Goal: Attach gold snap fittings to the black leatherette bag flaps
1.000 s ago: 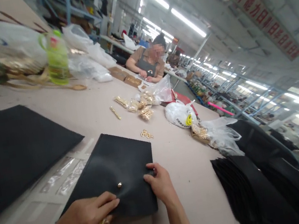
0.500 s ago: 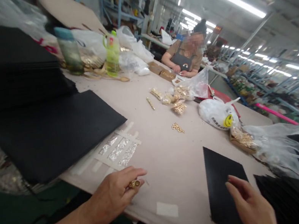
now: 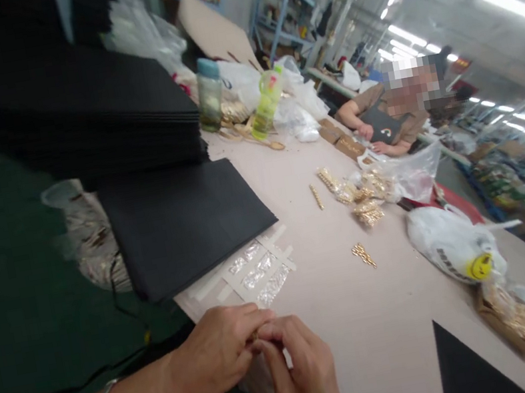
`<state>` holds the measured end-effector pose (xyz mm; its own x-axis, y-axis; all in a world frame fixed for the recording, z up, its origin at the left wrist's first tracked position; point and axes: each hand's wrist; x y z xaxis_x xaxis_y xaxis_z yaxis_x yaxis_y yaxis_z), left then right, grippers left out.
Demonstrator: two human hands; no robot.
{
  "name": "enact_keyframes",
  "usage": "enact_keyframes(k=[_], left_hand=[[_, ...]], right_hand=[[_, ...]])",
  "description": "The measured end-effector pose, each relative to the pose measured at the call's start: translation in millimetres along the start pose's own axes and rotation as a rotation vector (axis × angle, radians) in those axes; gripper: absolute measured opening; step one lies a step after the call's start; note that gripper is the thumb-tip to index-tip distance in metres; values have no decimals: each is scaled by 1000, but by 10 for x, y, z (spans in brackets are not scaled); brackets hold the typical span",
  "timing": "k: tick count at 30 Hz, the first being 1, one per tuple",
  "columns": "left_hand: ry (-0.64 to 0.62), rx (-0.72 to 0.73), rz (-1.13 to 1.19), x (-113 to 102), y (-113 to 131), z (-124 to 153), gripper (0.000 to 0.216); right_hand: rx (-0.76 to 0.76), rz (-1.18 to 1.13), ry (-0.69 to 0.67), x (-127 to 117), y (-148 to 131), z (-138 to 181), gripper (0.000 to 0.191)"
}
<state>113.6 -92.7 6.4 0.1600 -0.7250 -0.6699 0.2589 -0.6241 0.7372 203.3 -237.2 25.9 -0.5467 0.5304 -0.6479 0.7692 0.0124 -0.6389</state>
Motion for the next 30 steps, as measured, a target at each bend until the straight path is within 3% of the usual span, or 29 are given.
enact_keyframes(k=[2,5,8,10,14,17,20,26,30], left_hand=[[31,-37,98,-86,-66,41,13],[138,-63,248,-291,-142,145,19],[346,-108,384,-535,-276,288,27],[503,-217,460,-689,-434,385,28],[729,-507,723,-920,-859,536,29],[810,-612,992,-979,-1125,601,38],[810,-666,1097,-948,-1243,638,41],[665,-645,1030,-835,-1164,683,36],[646,-604,995,-876,-1037,677,31]], right_hand=[[-61,5,-13,82,28,-90,15],[14,-58,30,167,52,-301,13],[127,-149,56,261,103,-673,15],[127,-178,28,387,156,-1003,20],[-9,-83,-91,799,259,-1676,21],[-137,102,-180,1080,311,-1998,20],[-185,162,-263,1179,316,-2039,19],[-137,-113,-404,985,159,-1598,12],[62,-252,-339,972,176,-1538,15]])
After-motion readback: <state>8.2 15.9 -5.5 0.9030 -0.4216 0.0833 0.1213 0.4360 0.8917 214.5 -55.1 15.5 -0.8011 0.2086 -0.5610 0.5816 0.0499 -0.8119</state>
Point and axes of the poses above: each hand's wrist, its own z-axis away from the middle knuckle, its own x-axis out of the palm, y = z × x, and after that the axes turned 12 degrees about -x, right-handed
